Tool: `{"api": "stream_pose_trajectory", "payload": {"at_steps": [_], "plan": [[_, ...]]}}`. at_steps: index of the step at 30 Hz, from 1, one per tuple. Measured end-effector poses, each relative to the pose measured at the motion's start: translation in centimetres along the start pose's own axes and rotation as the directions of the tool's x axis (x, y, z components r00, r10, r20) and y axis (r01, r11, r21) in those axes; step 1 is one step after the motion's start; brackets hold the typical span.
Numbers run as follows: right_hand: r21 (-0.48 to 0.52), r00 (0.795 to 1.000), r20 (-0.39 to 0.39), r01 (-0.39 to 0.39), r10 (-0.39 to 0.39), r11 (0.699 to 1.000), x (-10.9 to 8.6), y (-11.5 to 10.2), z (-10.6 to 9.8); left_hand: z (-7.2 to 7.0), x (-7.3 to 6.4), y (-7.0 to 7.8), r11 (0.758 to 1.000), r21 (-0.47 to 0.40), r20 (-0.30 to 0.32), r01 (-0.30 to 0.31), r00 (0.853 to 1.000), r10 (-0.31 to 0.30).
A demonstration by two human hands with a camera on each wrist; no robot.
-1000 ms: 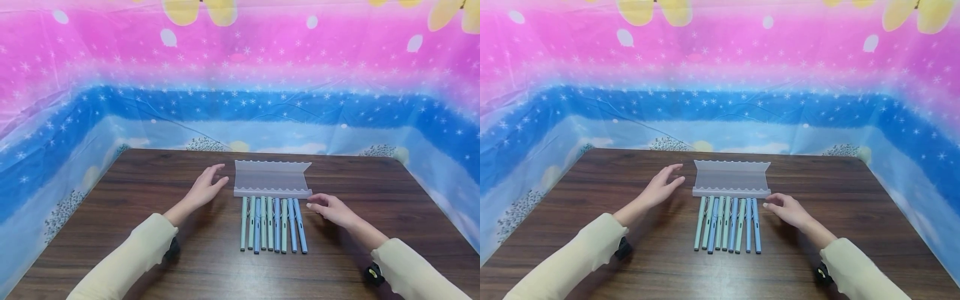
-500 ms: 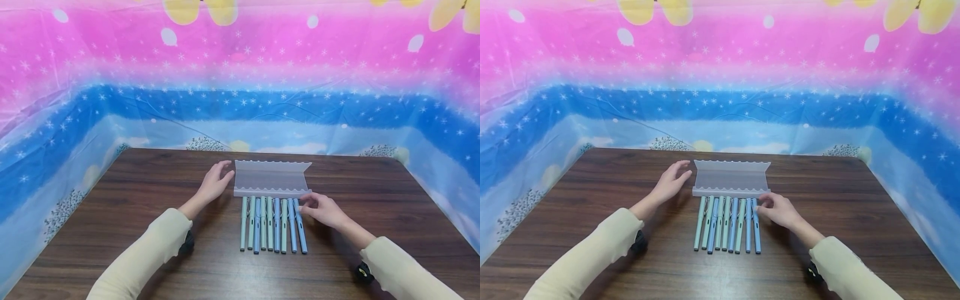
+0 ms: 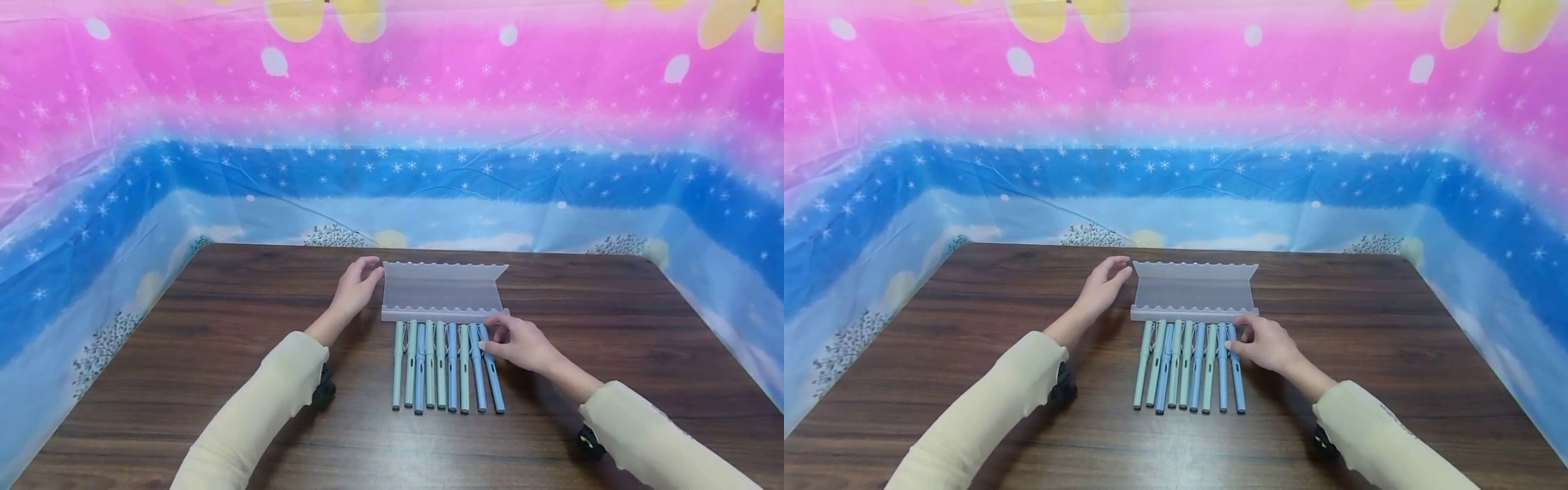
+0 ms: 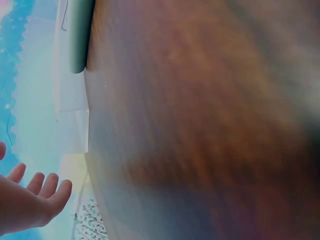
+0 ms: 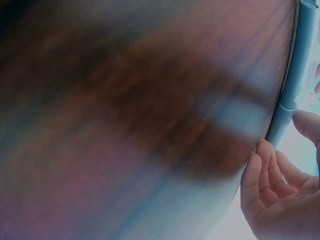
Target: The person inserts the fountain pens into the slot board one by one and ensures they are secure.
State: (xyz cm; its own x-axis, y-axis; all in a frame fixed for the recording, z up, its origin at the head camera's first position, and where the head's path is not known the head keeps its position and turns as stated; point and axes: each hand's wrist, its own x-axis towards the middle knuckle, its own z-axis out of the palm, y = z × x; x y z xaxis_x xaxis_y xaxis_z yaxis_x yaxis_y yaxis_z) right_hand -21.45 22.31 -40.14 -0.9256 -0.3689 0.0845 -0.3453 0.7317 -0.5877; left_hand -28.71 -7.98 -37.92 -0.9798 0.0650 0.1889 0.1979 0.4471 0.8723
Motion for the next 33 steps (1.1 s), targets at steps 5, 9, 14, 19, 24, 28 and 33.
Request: {"api": "stream_pose_trajectory", "payload": {"at_steps": [5, 9, 14, 19, 24, 28, 33], "plan": [[0.004, 1.000, 0.022, -0.003, 0.003, 1.000, 0.1, -0.1, -0.2, 0.3, 0.6, 0.0, 0.999, -0.028, -0.017, 0.022, 1.000, -0.023], [0.002, 0.999, 0.042, -0.007, 0.007, 1.000, 0.2, -0.3, -0.5, 0.5, 0.8, 0.2, 0.998, -0.049, -0.025, 0.029, 0.999, -0.031], [-0.052, 0.998, 0.057, -0.018, 0.021, 0.998, 0.3, -0.7, -0.5, 0.8, 1.0, 0.4, 0.999, -0.038, -0.049, 0.027, 0.998, -0.029], [-0.160, 0.998, 0.064, -0.016, 0.027, 0.987, 0.3, -0.9, -0.2, 1.2, 1.3, 0.5, 0.999, -0.019, -0.076, 0.029, 0.997, -0.030], [-0.206, 0.998, 0.059, -0.003, 0.015, 0.979, 0.3, -1.0, 0.1, 1.5, 1.5, 0.3, 1.000, 0.001, -0.114, 0.017, 0.993, -0.017], [-0.202, 0.998, 0.061, -0.006, 0.018, 0.979, 0.4, -1.0, 0.2, 1.6, 1.7, 0.2, 1.000, 0.003, -0.150, 0.002, 0.989, -0.002], [-0.173, 0.997, 0.074, -0.024, 0.038, 0.985, 0.5, -1.0, 0.1, 1.6, 1.8, 0.2, 1.000, 0.016, -0.166, 0.000, 0.986, 0.002]]}}
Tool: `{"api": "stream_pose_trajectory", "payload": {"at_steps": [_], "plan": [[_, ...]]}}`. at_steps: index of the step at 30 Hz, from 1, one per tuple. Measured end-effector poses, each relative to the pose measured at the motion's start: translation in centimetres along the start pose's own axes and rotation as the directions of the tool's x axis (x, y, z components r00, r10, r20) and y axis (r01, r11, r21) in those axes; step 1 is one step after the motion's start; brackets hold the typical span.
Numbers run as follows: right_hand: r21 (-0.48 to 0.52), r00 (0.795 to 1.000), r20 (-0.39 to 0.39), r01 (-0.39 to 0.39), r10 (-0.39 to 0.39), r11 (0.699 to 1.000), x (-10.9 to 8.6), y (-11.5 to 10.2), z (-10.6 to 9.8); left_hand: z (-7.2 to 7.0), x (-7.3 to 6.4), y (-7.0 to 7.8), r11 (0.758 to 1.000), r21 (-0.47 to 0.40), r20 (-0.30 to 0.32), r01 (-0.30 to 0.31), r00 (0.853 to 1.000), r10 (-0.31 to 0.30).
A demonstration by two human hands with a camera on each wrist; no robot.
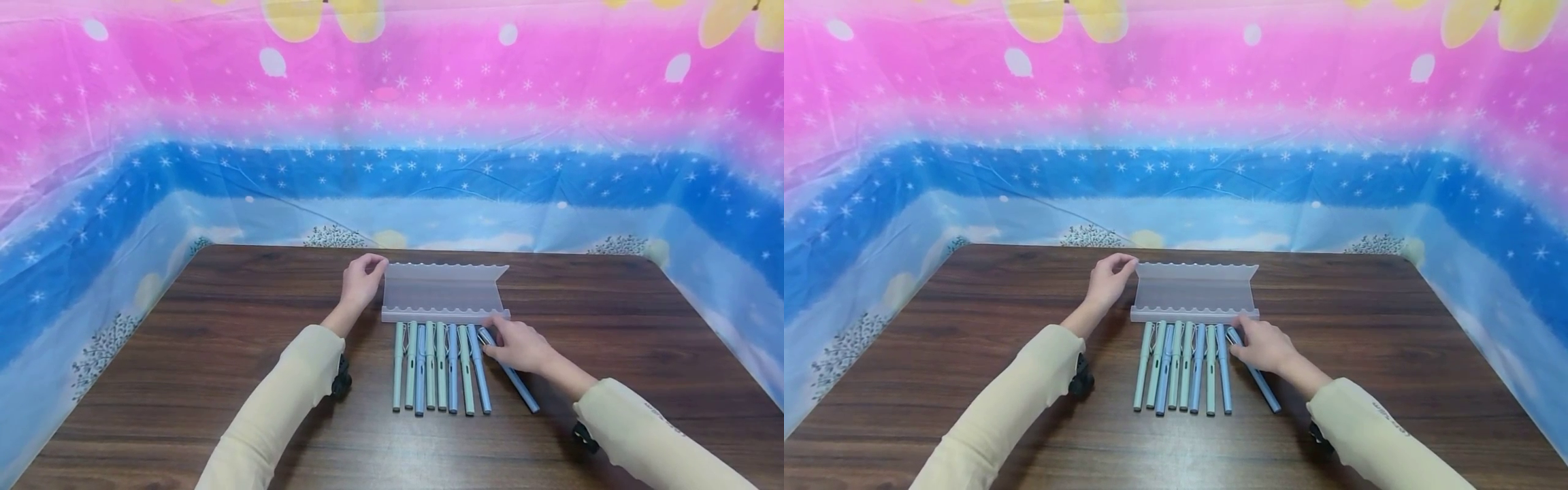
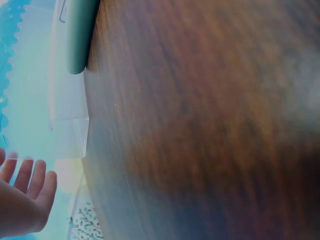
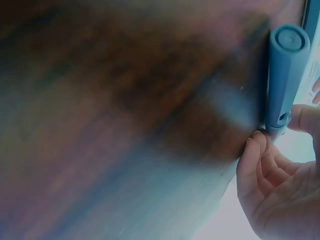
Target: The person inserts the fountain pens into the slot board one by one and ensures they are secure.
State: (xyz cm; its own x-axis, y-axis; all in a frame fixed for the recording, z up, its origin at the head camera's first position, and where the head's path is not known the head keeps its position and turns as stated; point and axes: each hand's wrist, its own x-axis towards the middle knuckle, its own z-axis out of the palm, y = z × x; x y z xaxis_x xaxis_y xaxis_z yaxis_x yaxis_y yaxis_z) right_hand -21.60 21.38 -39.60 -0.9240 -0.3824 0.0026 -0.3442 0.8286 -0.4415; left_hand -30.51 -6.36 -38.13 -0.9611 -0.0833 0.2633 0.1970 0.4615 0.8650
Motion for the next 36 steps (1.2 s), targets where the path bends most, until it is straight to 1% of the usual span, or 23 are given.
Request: {"api": "stream_pose_trajectory", "payload": {"at_steps": [4, 8, 10, 13, 16, 19, 21, 26, 29, 36], "plan": [[0.036, 1.000, 0.016, 0.010, -0.010, 0.999, 0.0, 0.3, -0.2, 0.0, 0.0, 0.0, 1.000, 0.013, -0.004, -0.010, 1.000, 0.011], [0.093, 0.997, 0.024, 0.064, -0.067, 0.994, 0.0, 0.8, -0.6, -0.1, 0.0, 0.0, 1.000, 0.008, 0.002, -0.016, 1.000, 0.016], [0.142, 0.995, 0.027, 0.090, -0.095, 0.986, 0.0, 1.1, -1.0, -0.2, 0.0, 0.0, 1.000, 0.005, 0.007, -0.014, 1.000, 0.014], [0.238, 0.992, 0.031, 0.109, -0.119, 0.965, 0.1, 1.5, -1.6, -0.3, 0.0, 0.1, 1.000, 0.005, 0.013, -0.011, 1.000, 0.011], [0.341, 0.992, 0.026, 0.110, -0.126, 0.934, 0.1, 1.8, -2.2, -0.3, 0.0, 0.1, 1.000, 0.010, 0.013, -0.010, 1.000, 0.009], [0.406, 0.992, 0.005, 0.116, -0.129, 0.906, 0.1, 1.9, -2.8, -0.3, 0.1, 0.1, 1.000, 0.017, 0.009, -0.012, 1.000, 0.012], [0.423, 0.992, -0.008, 0.114, -0.122, 0.899, -0.2, 1.2, -3.5, -0.2, 0.1, 0.0, 1.000, 0.017, 0.006, -0.012, 1.000, 0.012], [0.444, 0.991, -0.045, 0.130, -0.123, 0.886, -0.2, 1.1, -4.1, -0.2, 0.1, 0.0, 1.000, 0.014, 0.007, -0.014, 1.000, 0.014], [0.450, 0.989, -0.067, 0.147, -0.131, 0.881, 0.2, 2.1, -4.0, -0.2, 0.1, 0.0, 1.000, 0.016, 0.011, -0.017, 1.000, 0.017], [0.441, 0.984, -0.129, 0.168, -0.123, 0.882, 0.7, 2.7, -4.8, -0.3, 0.1, -0.1, 1.000, 0.013, 0.016, -0.014, 1.000, 0.014]]}}
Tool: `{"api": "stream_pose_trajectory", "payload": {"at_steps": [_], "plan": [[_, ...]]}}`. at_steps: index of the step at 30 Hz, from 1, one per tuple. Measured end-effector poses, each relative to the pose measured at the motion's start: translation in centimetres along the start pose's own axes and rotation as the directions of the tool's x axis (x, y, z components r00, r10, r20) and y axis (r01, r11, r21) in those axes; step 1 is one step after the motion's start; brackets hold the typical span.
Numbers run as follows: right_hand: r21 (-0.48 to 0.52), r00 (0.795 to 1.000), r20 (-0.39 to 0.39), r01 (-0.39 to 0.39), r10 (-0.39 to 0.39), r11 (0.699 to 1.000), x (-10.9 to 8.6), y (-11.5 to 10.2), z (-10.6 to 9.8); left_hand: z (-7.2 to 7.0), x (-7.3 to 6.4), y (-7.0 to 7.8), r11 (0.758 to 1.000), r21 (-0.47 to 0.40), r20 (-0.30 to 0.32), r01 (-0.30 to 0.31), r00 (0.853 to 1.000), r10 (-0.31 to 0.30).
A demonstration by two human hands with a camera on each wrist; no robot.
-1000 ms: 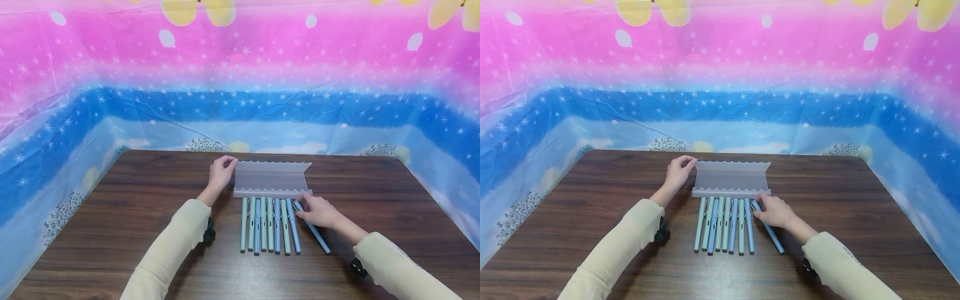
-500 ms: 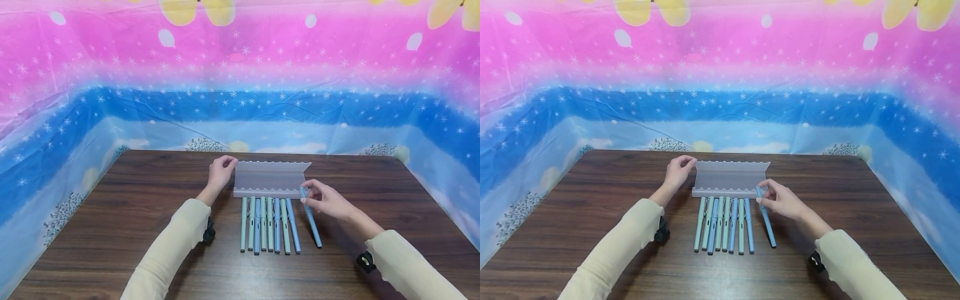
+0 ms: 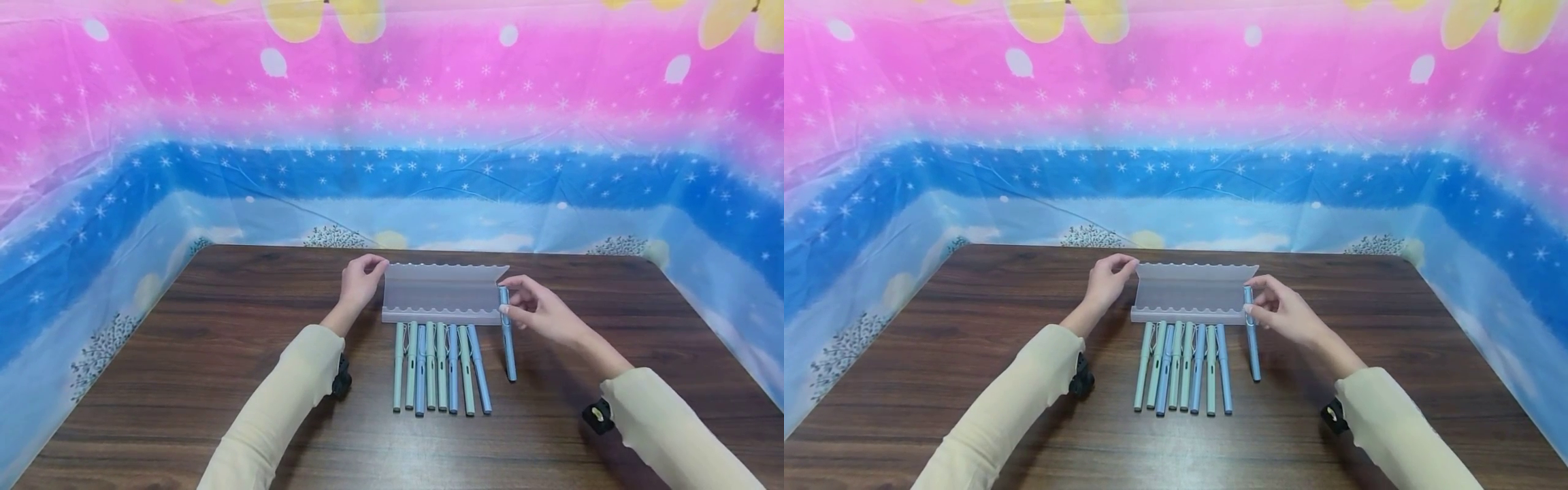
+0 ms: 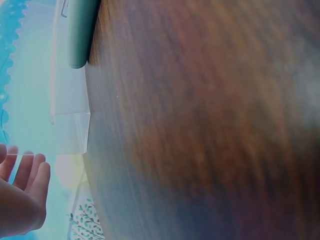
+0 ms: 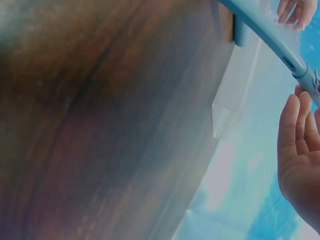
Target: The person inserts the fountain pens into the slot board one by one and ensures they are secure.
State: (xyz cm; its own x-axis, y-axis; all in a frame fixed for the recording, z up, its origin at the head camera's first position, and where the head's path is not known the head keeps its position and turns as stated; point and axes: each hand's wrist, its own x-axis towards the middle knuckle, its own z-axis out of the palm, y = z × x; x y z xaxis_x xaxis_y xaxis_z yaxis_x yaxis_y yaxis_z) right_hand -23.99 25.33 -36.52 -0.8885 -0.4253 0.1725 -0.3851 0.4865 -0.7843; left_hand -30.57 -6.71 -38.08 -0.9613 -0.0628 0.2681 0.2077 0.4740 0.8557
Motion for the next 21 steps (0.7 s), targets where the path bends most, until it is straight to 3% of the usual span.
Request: {"api": "stream_pose_trajectory", "payload": {"at_steps": [12, 21], "plan": [[-0.010, 0.996, -0.090, 0.013, -0.014, 1.000, 0.9, 0.5, -1.5, -0.1, 0.1, 0.0, 1.000, 0.008, 0.003, -0.001, 1.000, 0.001], [-0.079, 0.990, -0.137, 0.033, -0.043, 0.996, 2.0, -0.3, -2.5, 0.0, 0.1, -0.2, 1.000, 0.011, 0.000, 0.000, 1.000, 0.000]]}}
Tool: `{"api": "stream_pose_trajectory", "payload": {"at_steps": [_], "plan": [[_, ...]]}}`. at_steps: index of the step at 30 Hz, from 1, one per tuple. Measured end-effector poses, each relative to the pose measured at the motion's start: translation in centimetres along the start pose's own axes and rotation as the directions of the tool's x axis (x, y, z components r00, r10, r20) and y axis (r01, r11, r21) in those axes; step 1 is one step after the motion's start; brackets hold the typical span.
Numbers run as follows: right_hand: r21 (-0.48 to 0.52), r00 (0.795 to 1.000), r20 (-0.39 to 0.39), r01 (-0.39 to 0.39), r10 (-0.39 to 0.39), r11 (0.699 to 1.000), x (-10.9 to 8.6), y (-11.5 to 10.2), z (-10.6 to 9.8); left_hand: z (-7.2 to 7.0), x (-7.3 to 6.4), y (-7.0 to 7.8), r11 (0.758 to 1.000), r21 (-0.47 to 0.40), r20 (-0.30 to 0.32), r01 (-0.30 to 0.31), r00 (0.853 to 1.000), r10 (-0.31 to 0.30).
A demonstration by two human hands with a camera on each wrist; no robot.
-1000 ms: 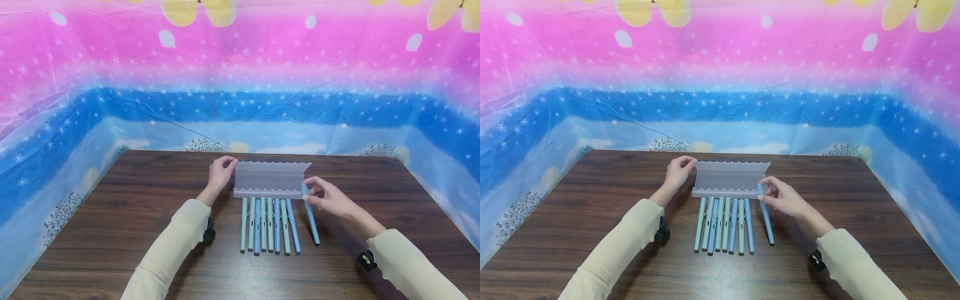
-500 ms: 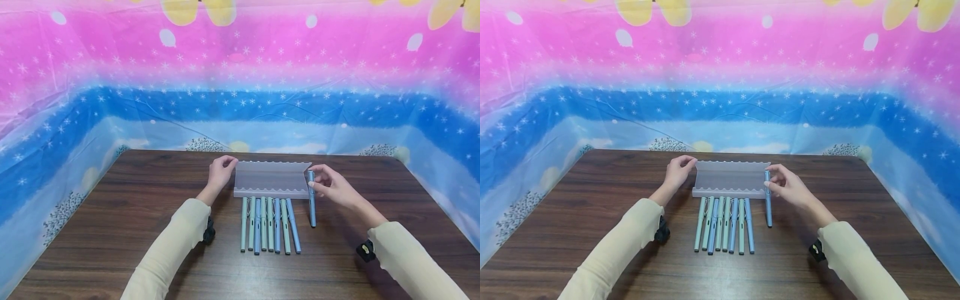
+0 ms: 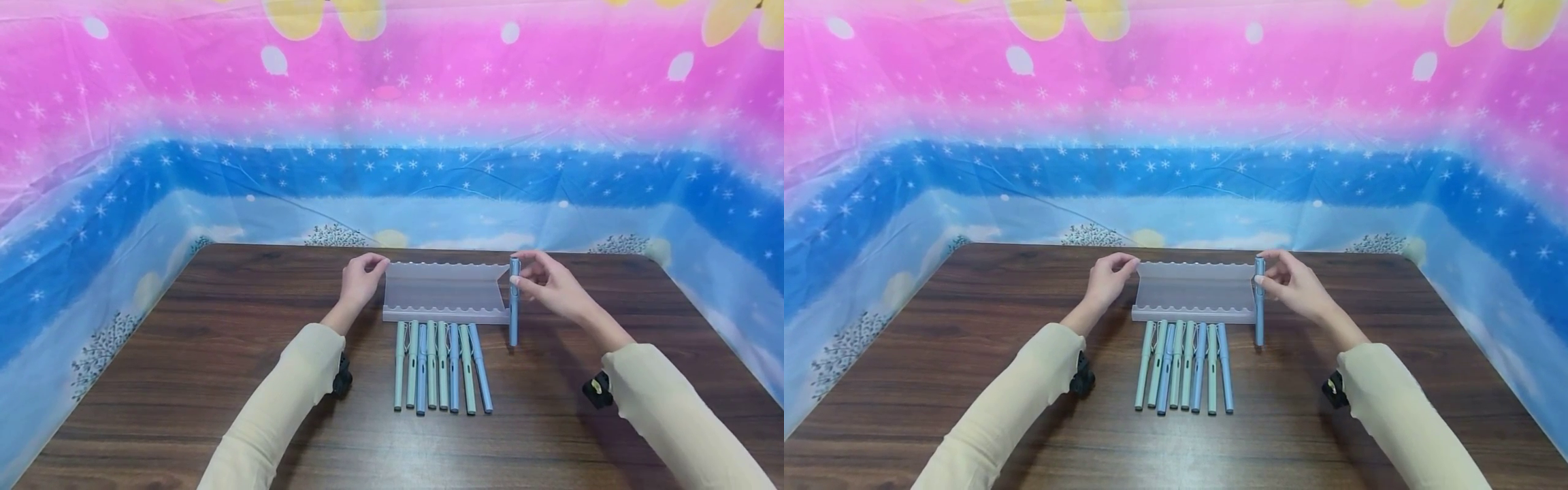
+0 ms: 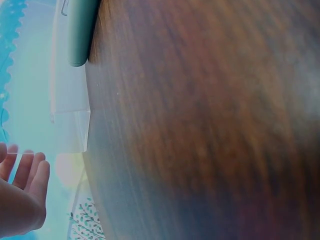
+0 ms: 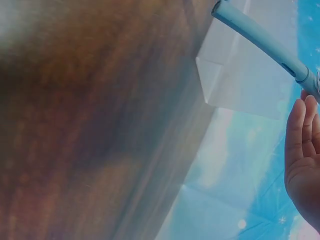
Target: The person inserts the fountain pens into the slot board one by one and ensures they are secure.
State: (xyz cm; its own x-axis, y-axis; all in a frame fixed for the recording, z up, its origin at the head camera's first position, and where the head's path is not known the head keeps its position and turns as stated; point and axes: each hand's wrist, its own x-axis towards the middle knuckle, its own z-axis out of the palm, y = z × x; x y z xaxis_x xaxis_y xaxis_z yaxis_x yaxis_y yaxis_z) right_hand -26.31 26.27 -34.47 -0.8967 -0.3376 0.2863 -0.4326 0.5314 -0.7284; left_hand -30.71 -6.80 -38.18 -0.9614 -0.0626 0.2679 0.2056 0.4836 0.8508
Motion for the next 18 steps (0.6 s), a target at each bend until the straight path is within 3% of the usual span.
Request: {"api": "stream_pose_trajectory", "payload": {"at_steps": [9, 18], "plan": [[0.005, 1.000, -0.010, 0.024, -0.024, 1.000, 0.5, -3.5, -0.6, 0.0, 0.1, 0.0, 1.000, 0.002, -0.006, 0.000, 1.000, 0.000], [-0.049, 0.996, -0.063, 0.058, -0.061, 0.997, 1.2, -4.4, -1.0, -0.1, 0.0, 0.0, 1.000, -0.004, 0.002, 0.007, 1.000, -0.007]]}}
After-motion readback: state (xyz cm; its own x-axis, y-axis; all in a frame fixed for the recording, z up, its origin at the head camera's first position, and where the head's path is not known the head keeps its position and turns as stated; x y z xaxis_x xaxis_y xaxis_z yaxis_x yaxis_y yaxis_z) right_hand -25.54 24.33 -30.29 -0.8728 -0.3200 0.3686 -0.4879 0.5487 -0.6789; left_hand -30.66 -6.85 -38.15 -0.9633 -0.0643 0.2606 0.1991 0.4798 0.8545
